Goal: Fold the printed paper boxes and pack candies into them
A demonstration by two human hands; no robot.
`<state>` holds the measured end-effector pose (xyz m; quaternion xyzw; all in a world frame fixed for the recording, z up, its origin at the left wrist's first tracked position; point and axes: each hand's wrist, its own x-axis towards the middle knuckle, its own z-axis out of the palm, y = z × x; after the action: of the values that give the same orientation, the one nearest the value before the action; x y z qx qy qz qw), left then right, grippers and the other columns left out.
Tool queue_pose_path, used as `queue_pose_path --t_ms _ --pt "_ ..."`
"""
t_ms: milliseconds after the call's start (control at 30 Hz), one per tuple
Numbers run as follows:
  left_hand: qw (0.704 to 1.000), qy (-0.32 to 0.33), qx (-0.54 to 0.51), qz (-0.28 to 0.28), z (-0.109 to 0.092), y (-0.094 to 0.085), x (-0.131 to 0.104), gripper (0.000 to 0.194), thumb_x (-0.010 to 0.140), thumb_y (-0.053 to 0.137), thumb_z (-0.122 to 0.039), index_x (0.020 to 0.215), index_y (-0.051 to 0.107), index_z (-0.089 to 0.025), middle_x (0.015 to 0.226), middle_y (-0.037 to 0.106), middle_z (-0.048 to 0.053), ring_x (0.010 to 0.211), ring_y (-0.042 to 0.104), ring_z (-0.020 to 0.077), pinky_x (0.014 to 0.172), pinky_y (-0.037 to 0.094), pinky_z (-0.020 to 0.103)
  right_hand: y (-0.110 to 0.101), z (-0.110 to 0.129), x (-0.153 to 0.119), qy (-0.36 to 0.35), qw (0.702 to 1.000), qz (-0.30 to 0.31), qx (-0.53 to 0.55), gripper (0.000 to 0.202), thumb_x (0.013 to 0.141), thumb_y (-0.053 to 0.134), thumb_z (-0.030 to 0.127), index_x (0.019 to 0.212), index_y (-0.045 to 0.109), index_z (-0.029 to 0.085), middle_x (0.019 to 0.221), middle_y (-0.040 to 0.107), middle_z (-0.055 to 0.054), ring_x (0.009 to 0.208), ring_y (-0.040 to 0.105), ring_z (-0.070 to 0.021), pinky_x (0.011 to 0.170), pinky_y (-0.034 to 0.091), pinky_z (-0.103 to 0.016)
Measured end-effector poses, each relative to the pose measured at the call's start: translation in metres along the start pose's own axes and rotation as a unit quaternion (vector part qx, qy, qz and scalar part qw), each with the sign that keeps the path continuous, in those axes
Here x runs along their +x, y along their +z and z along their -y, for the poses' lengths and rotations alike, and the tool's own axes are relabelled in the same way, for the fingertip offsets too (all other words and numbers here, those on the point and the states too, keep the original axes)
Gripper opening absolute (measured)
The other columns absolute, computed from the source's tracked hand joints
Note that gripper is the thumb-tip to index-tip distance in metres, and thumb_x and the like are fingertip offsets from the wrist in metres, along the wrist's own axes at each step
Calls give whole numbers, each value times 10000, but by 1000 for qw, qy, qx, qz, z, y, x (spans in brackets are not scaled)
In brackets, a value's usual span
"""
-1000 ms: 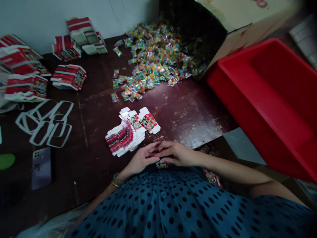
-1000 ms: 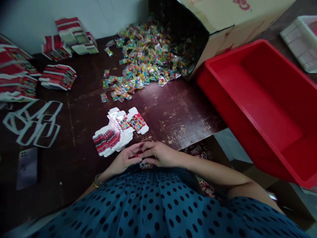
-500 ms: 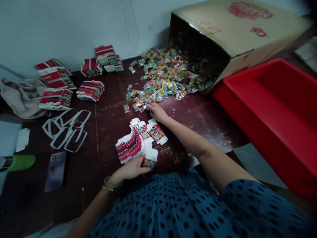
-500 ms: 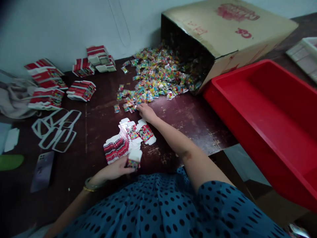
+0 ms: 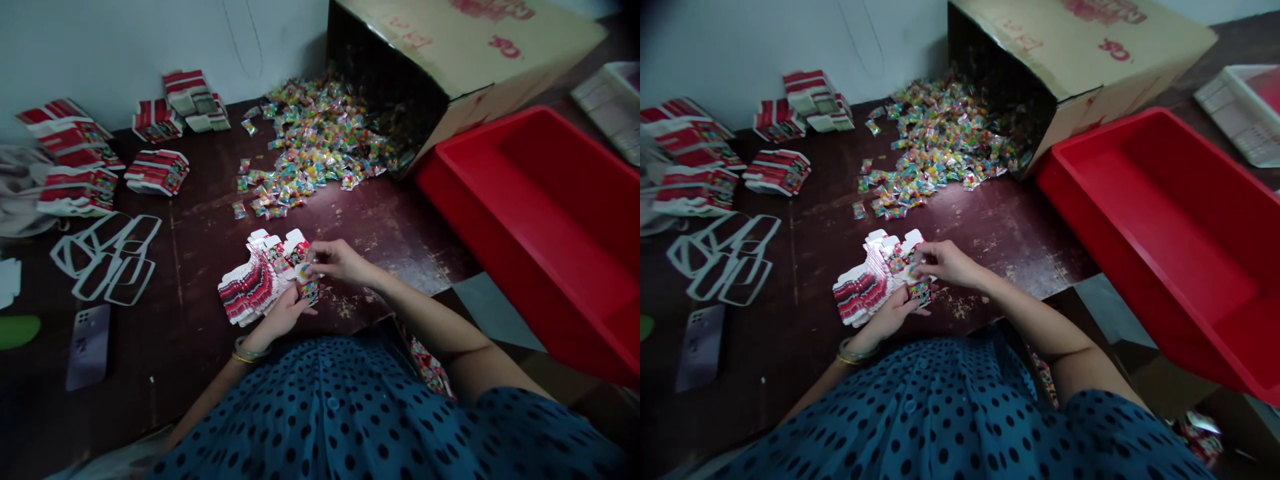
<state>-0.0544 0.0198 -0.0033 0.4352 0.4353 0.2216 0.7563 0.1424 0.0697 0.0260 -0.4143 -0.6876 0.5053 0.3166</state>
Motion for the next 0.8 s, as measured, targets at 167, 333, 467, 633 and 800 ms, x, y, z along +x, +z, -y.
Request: queue_pose_path --t_ms 167,333,467,633,800 --pt "999 -29 14 -2 2 -3 -8 500 738 558 -179 1228 461 -164 1007 646 88 858 638 217 520 544 262 -2 5 -2 -89 978 97 -159 130 885 579 273 859 664 179 882 610 -43 868 531 -171 822 429 -316" --pt "1000 -29 5 7 -2 -5 -15 423 816 562 -382 1160 530 -137 958 659 98 815 633 233 454 487 229 12 5 -18 -120 985 80 -90 176 910 529 279 1005 655 200 1090 569 -74 1046 504 -191 962 401 -384" --pt "995 -39 -90 -13 -4 -3 -11 615 856 386 -612 1195 550 -125 933 680 123 806 639 260 444 461 253 33 -18 -33 86 975 -72 191 216 865 576 340 1007 598 178 924 602 -35 777 580 -126 742 512 -291" --pt "998 -38 -24 -43 3 -3 1 496 795 552 -461 1150 608 -119 872 690 94 766 628 237 446 461 244 45 -25 -35 210 915 8 344 340 708 728 343 965 631 141 806 639 -16 627 588 -110 601 520 -254" --pt "998 -8 -12 -57 -6 3 5 393 811 514 -409 1037 667 -128 940 682 90 828 602 236 465 474 234 31 5 -36 26 985 -8 168 245 879 569 328 972 721 159 1053 668 -64 1002 610 -178 922 463 -328"
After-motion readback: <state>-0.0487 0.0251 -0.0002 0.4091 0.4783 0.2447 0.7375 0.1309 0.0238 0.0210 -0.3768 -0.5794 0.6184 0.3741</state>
